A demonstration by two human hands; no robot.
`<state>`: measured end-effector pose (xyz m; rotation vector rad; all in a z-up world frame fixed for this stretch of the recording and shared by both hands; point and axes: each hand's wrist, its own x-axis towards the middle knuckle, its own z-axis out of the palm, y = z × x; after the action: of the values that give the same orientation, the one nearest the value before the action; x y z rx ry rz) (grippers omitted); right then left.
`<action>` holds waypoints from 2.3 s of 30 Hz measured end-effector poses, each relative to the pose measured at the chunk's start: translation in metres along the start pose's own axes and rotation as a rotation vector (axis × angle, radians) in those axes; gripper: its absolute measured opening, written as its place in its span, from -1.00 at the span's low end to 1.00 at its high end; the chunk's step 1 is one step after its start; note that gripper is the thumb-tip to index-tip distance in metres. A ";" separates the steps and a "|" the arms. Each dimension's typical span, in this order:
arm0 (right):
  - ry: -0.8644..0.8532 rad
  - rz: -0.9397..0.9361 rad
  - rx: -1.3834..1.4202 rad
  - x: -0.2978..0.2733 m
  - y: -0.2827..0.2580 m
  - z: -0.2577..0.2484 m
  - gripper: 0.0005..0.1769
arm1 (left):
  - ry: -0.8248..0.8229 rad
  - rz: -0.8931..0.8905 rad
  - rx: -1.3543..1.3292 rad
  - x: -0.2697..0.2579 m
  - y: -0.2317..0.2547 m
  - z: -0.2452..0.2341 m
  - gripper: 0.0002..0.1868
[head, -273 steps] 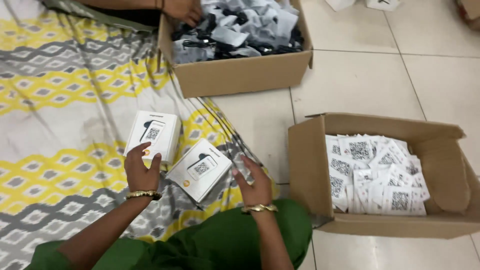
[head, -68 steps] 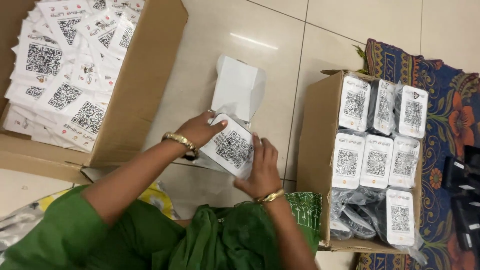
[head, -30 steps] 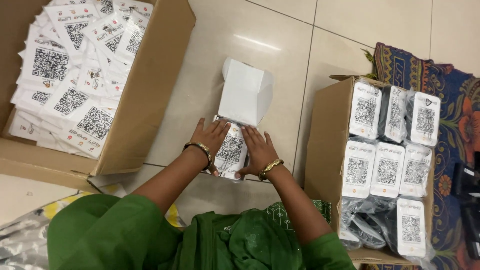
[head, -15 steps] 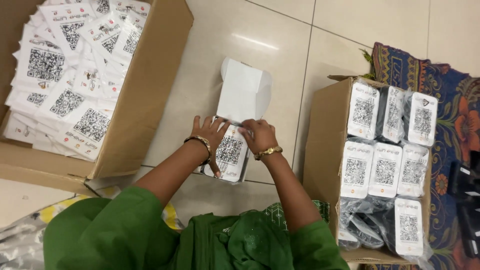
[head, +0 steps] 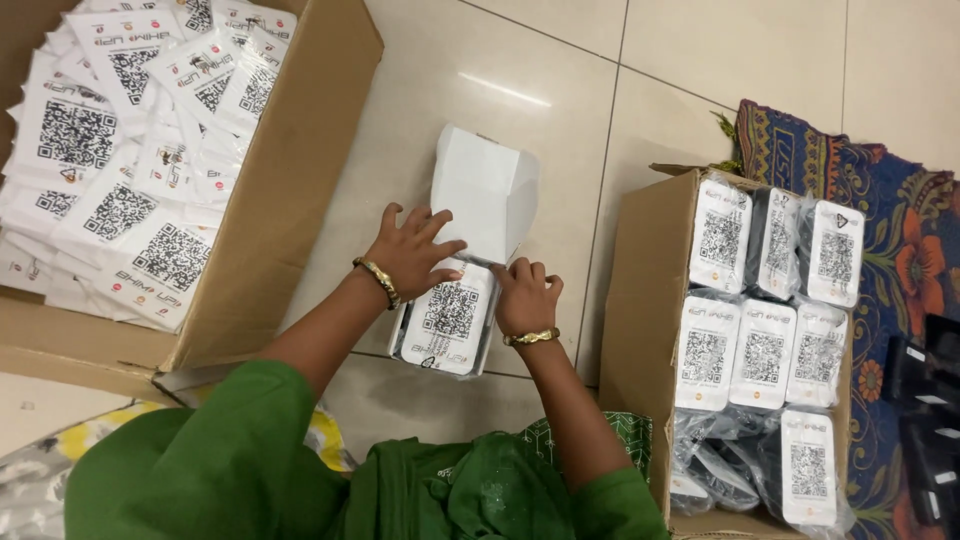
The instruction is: The person packs individual QR code labels into small white boxes and places these boxes into larger shipping boxes.
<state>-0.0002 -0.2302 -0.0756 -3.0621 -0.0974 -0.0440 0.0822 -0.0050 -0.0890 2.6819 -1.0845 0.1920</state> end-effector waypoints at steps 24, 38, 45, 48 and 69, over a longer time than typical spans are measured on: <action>-0.460 -0.007 0.033 -0.044 -0.033 -0.049 0.37 | -0.673 0.052 0.090 -0.055 0.037 -0.076 0.36; -0.488 -0.027 -0.017 -0.015 -0.095 -0.072 0.18 | -0.306 -0.305 -0.507 -0.102 -0.004 -0.115 -0.28; -0.275 -0.118 1.526 0.145 -0.275 -0.021 -0.42 | -0.024 -1.191 -0.498 -0.161 -0.202 -0.153 -0.60; -0.643 0.462 1.462 0.195 -0.360 0.009 -0.49 | 0.157 -1.245 -0.424 -0.171 -0.293 -0.058 -0.58; -0.606 0.763 1.948 0.131 -0.340 -0.039 -0.42 | 0.288 -1.194 -1.464 -0.213 -0.137 -0.195 -0.47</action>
<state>0.1073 0.1127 -0.0064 -0.9533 0.5874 0.5921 0.0191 0.2846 0.0302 1.4034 0.5029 -0.3157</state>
